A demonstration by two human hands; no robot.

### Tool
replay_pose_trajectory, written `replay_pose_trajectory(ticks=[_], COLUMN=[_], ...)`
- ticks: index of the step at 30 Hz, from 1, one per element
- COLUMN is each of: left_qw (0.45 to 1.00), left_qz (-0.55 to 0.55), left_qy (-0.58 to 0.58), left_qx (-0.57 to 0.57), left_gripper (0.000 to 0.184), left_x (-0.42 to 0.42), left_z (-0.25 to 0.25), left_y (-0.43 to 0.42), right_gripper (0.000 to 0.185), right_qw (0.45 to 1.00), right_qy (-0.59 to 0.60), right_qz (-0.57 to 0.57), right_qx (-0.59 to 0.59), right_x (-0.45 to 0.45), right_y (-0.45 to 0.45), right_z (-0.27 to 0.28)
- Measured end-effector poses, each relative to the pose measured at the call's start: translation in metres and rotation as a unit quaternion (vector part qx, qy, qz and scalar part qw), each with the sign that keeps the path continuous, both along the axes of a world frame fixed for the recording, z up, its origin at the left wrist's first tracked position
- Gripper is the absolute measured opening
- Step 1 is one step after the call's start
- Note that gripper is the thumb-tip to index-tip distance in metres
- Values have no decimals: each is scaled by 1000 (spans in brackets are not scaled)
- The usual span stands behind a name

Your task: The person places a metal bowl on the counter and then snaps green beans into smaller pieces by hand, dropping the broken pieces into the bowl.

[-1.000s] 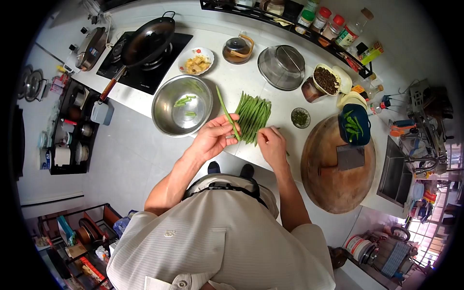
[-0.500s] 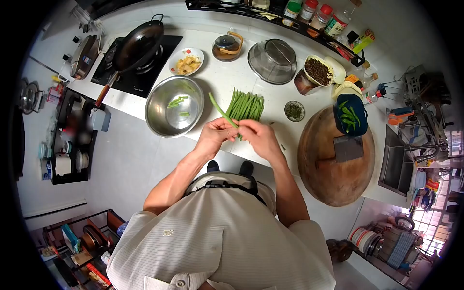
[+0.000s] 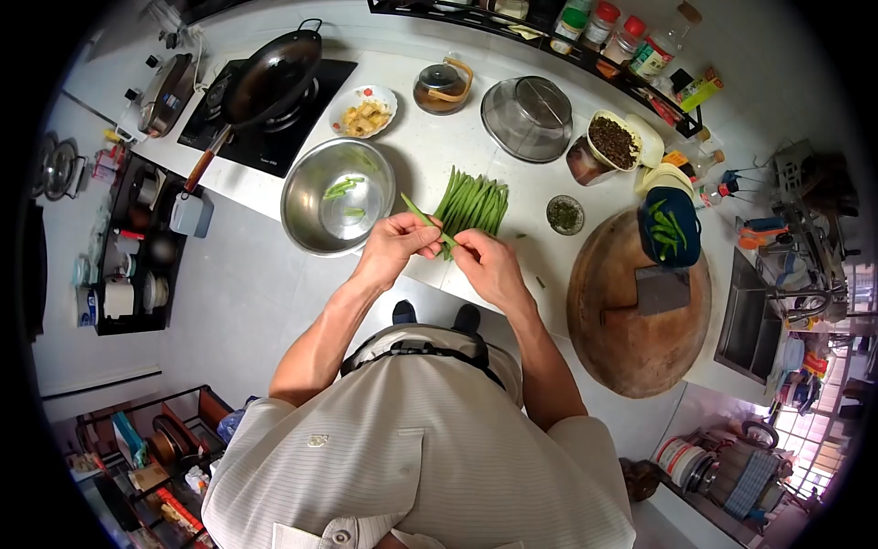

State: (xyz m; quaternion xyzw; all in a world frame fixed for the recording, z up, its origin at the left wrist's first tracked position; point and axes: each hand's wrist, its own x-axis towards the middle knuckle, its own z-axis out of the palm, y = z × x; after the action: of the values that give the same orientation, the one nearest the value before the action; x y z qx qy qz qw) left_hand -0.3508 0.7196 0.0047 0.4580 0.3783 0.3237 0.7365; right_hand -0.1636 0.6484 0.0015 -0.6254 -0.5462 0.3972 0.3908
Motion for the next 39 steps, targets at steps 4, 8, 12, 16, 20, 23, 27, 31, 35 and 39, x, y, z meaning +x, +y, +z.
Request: replay_pose_trajectory(ticks=[4, 8, 12, 16, 20, 23, 27, 31, 35, 39], left_qw=[1000, 1000, 991, 955, 928, 949, 967, 993, 998, 998], left_qz=[7, 26, 103, 152, 146, 97, 83, 31, 10, -10], left_qy=[8, -5, -81, -207, -273, -226, -166, -69, -27, -30], left_qx=[-8, -4, -27, -150, -208, -197, -175, -89, -56, -56], left_gripper=[16, 16, 16, 14, 13, 13, 12, 11, 9, 12], left_x=[0, 1, 9, 12, 3, -7, -9, -5, -3, -6], left_z=[-5, -15, -23, -40, -34, -23, -24, -29, -34, -23], left_y=[2, -2, -14, -18, -12, -6, -4, -2, -3, -5], right_gripper=[15, 14, 15, 14, 9, 6, 9, 20, 24, 20], right_qw=[999, 998, 996, 913, 832, 862, 924, 996, 995, 995], right_qy=[-30, -36, 20, 373, 500, 467, 370, 75, 1, -4], right_qz=[10, -19, -84, -160, -240, -193, -92, -46, 43, 31], right_qx=[22, 44, 0, -29, -2, 33, -19, 21, 91, 94], right_x=[-2, -5, -19, -30, -20, -4, 13, -18, -26, -29], right_y=[3, 7, 14, 22, 31, 30, 26, 31, 32, 31], right_z=[-1, -11, -23, -39, -33, -40, -34, 2, 3, -2])
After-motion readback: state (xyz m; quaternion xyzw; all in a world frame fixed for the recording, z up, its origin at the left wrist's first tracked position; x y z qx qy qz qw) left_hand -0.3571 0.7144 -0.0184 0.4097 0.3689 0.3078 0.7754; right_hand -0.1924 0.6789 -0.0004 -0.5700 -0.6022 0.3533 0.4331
